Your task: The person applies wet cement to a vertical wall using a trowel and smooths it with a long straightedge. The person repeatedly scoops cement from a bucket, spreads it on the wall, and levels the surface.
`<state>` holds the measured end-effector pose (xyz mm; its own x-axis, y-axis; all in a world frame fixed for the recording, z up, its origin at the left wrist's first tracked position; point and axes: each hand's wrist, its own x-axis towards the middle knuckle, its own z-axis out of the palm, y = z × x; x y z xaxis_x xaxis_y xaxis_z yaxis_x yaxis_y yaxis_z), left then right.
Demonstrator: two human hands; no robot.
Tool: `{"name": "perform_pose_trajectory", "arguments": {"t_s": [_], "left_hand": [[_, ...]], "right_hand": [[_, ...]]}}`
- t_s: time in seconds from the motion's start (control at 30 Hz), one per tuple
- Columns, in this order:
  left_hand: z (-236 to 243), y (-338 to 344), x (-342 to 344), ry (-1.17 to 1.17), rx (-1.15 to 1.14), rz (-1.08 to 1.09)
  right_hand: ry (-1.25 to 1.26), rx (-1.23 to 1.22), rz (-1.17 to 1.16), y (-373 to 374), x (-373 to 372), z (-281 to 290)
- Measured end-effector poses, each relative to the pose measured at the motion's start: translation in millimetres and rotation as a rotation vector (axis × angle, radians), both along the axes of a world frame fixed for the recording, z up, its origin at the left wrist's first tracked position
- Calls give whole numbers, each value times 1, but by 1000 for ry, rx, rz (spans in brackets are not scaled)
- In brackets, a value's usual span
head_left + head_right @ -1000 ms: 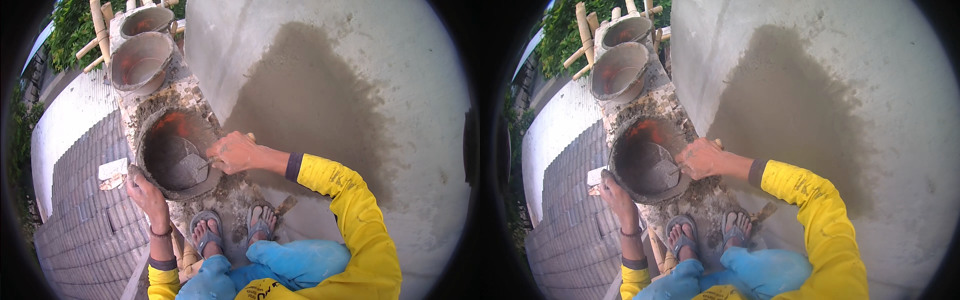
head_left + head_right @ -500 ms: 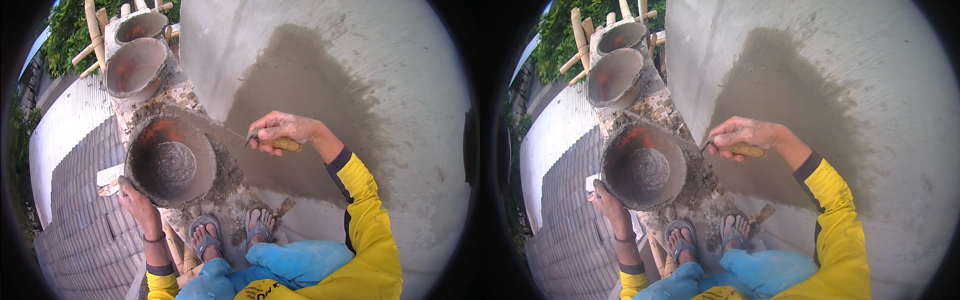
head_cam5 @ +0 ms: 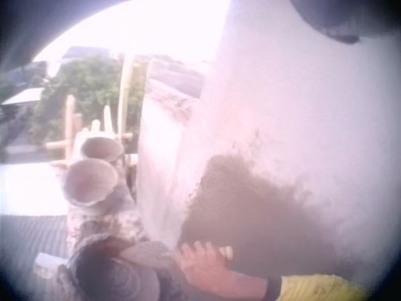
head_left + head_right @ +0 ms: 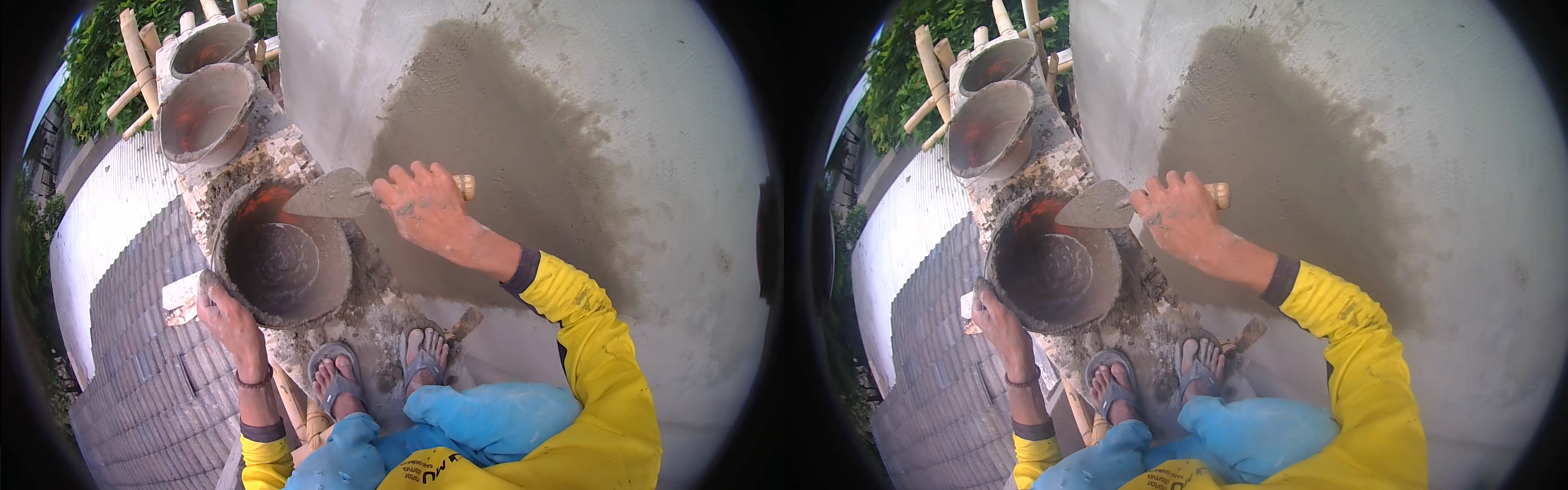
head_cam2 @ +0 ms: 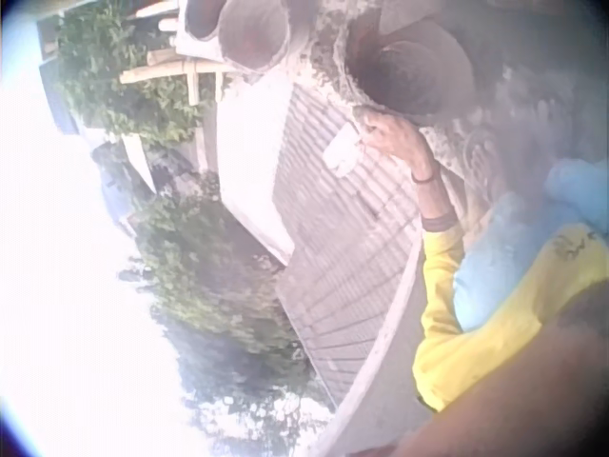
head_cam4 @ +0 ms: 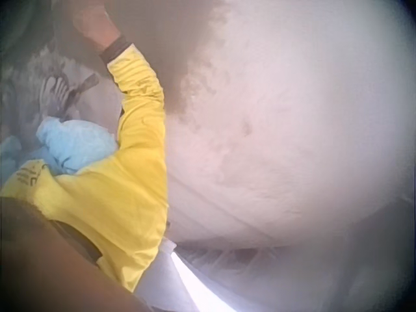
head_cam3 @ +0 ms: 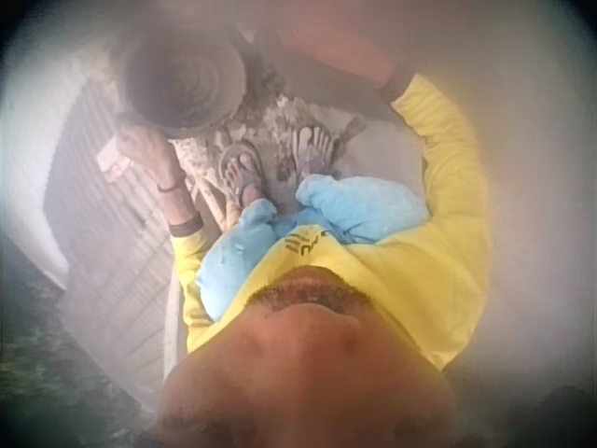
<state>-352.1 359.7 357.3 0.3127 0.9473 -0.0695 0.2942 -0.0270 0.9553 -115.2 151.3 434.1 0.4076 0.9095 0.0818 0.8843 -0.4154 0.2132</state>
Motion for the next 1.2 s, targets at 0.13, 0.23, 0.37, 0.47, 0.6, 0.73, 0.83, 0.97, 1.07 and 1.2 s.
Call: {"name": "perform_pose_trajectory", "arguments": {"t_s": [0.13,0.23,0.37,0.47,0.6,0.73,0.83,0.97,1.07,1.2], "left_hand": [[4,-6,-1,-39,42,18],[7,-6,-4,3,61,-56],[2,-2,-8,83,77,-88],[-5,3,-10,56,108,3],[-8,8,-12,-111,-24,2],[-9,12,-13,-15,-31,33],[-10,16,-14,18,-76,90],[-12,17,-14,9,-30,128],[-9,16,-13,-20,-53,101],[0,8,-10,-77,-47,36]], "right_hand": [[-198,-132,135,40,-33,-59],[94,-275,263,57,-33,-70],[535,-243,204,45,-27,-70],[682,72,195,19,-30,-71],[664,102,123,7,-32,-58],[687,189,116,-1,-36,-19],[927,233,152,-23,-29,2],[2072,69,-281,-59,27,-2],[1496,333,-905,-87,56,6],[384,566,-581,-111,58,76]]}}
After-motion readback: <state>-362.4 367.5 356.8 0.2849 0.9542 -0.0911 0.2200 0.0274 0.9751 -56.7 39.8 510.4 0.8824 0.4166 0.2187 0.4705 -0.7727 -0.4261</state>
